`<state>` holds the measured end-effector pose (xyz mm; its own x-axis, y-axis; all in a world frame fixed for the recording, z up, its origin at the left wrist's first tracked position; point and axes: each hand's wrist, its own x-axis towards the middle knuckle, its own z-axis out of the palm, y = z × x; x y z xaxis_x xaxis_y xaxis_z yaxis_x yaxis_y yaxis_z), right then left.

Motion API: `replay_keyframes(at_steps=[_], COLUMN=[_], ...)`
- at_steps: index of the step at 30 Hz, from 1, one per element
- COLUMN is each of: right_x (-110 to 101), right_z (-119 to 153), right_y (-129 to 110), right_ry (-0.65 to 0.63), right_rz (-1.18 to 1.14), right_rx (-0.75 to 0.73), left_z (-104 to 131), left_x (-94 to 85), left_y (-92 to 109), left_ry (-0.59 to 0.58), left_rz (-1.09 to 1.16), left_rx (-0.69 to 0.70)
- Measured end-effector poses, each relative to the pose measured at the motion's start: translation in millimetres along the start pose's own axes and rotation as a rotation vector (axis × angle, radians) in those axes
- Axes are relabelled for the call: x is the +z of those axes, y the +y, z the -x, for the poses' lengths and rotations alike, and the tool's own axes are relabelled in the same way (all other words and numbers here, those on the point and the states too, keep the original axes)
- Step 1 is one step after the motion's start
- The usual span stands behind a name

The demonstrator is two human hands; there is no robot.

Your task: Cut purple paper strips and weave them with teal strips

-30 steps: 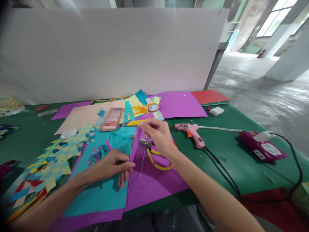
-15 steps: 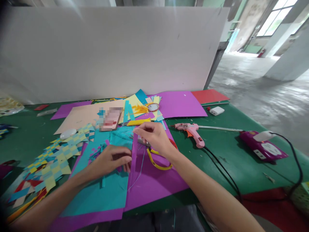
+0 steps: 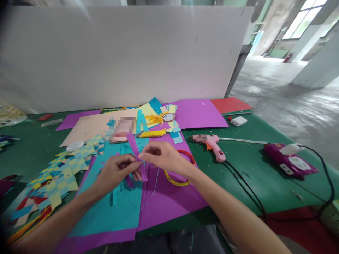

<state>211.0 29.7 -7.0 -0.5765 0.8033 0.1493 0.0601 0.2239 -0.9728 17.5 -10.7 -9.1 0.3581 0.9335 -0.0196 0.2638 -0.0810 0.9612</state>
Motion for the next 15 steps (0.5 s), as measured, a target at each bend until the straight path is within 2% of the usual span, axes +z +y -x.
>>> replay_keyframes(at_steps=[4, 15], right_x=[-1.2, -1.0], right_z=[2.1, 2.9], right_y=[1.5, -0.6], right_ry=[-0.034, -0.043], right_rz=[0.071, 0.049], right_rx=[-0.022, -0.032], left_z=[0.2, 1.8], left_x=[-0.3, -0.1], left_y=[0.7, 2.7], left_ry=[0.019, -0.022], left_rz=[0.046, 0.084], left_rx=[0.03, 0.013])
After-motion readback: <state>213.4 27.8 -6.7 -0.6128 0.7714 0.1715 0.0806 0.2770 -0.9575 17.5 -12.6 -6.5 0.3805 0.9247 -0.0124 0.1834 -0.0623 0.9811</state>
